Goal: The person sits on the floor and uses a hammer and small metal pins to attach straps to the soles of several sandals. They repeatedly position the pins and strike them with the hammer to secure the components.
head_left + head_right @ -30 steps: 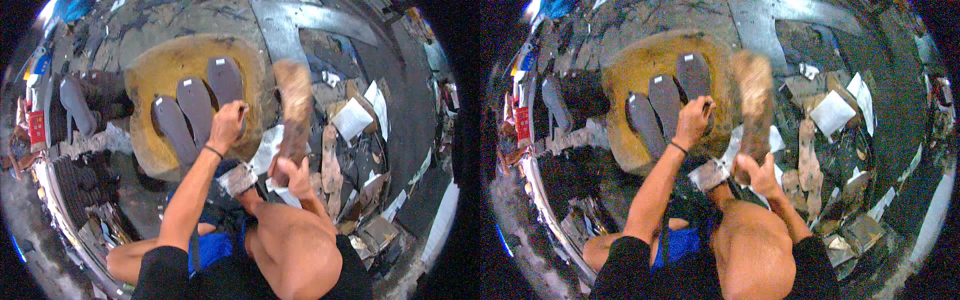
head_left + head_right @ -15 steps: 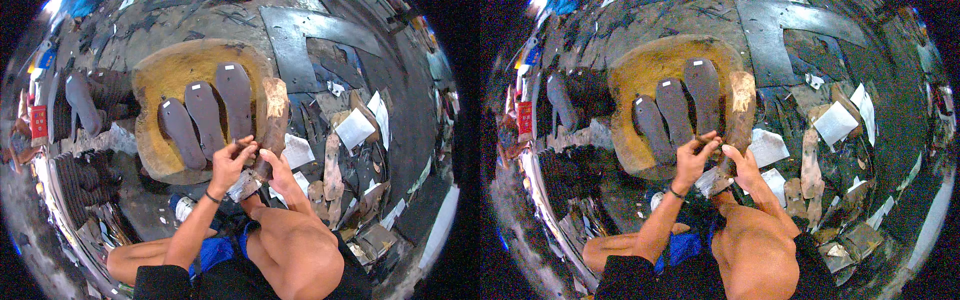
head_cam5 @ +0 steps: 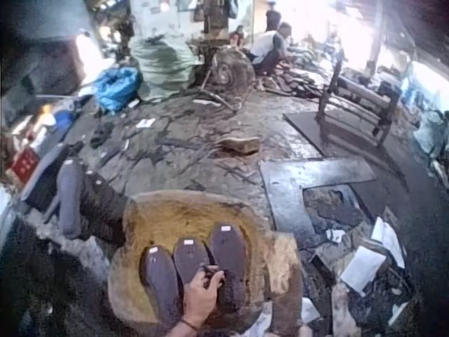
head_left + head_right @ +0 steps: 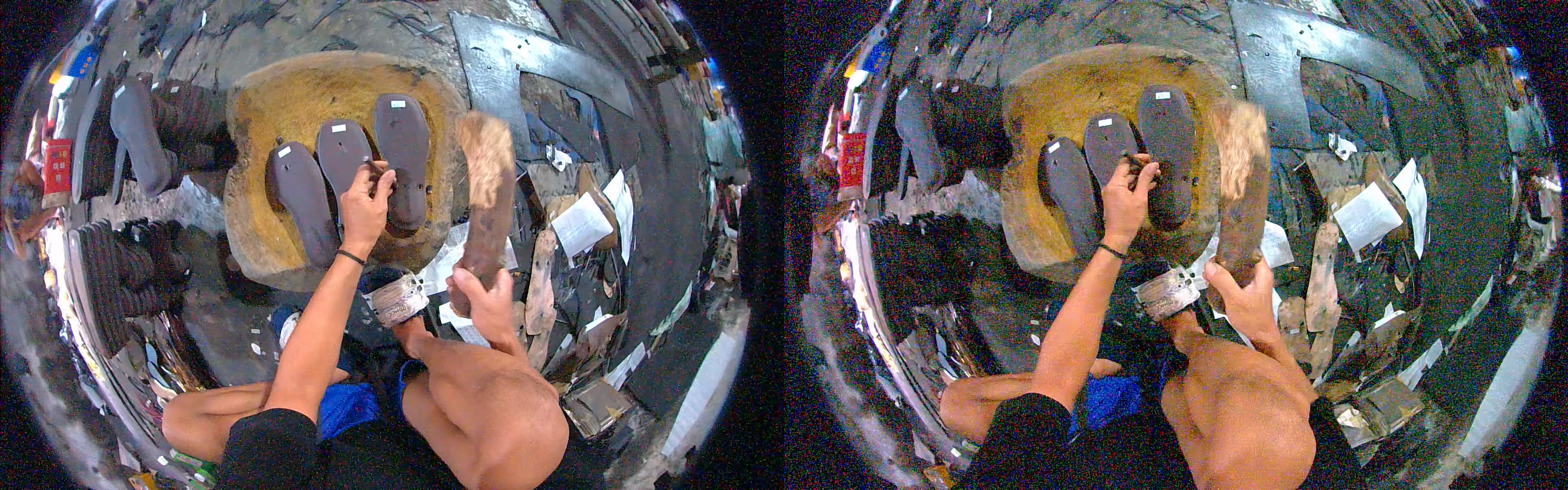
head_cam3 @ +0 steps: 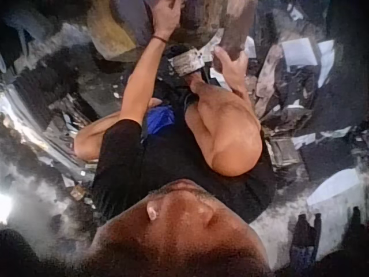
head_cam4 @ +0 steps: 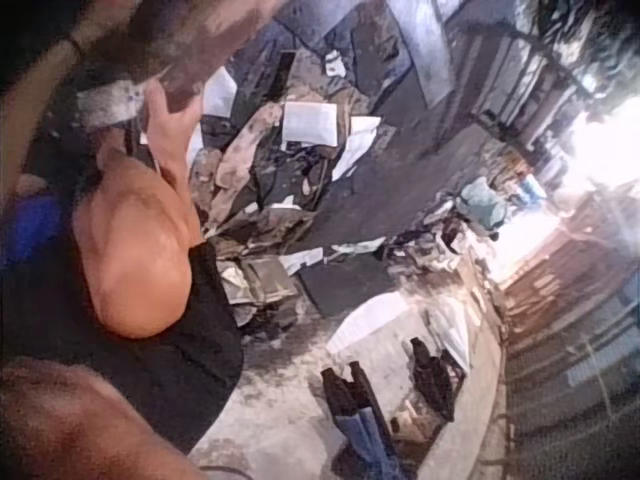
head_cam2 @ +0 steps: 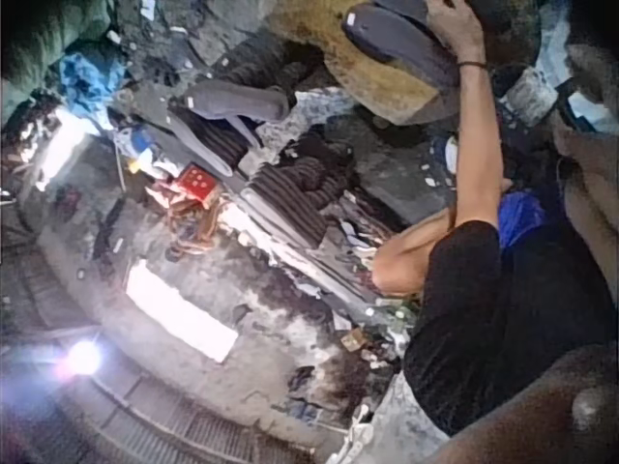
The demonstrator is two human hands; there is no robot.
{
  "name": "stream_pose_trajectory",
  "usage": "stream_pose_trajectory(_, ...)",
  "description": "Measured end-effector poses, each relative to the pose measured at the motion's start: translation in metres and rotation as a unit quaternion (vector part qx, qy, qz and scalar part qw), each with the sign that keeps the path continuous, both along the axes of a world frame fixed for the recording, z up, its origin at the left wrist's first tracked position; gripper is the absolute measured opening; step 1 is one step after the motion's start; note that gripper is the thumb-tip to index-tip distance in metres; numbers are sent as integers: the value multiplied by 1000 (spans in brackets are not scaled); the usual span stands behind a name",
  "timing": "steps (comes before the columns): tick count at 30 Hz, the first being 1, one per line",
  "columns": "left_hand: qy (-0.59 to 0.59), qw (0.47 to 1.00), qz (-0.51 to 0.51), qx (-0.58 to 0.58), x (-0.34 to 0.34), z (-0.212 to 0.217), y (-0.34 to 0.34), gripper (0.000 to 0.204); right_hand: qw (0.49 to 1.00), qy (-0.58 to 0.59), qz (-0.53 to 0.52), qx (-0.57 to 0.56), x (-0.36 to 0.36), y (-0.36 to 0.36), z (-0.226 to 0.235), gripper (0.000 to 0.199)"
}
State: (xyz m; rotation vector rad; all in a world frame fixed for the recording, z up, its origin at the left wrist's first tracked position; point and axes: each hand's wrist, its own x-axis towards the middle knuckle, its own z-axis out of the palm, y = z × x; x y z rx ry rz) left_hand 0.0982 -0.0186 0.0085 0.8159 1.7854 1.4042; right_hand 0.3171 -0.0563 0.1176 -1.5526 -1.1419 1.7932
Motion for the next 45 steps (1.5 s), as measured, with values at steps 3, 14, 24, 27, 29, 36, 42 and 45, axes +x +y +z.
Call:
stream_pose_trajectory(3,162,987,-11,-1,-1,8,-7,20,995,23,-12,95,-12,23,69,63)
stream_pose_trajectory(14,314,940,-123,-52,5,-13,-6,21,987,60,83,-122,-1,6,-44,28)
stream_pose_trajectory(24,-101,986,-71,-108,22,58,-106,34,935,248,-31,-252,-41,-16,-50,43)
stream_pose_trajectory(27,-214,976,46,2,31,47,-112,33,969,166,-36,-181,-47,-25,-59,41)
stream_pose_trajectory(29,-212,973,86,-12,6,41,-94,31,992,62,-20,-112,-32,-23,-43,39)
stream_pose_trajectory(36,-15,1000,19,-19,-36,11,-51,26,998,48,-6,-38,-19,-22,-15,38)
stream_pose_trajectory(42,181,983,-4,-27,-25,21,-52,21,996,59,-48,51,-18,10,85,66)
stream_pose_trajectory(45,247,968,-37,-11,-24,20,-50,21,891,317,-54,321,-11,23,84,70)
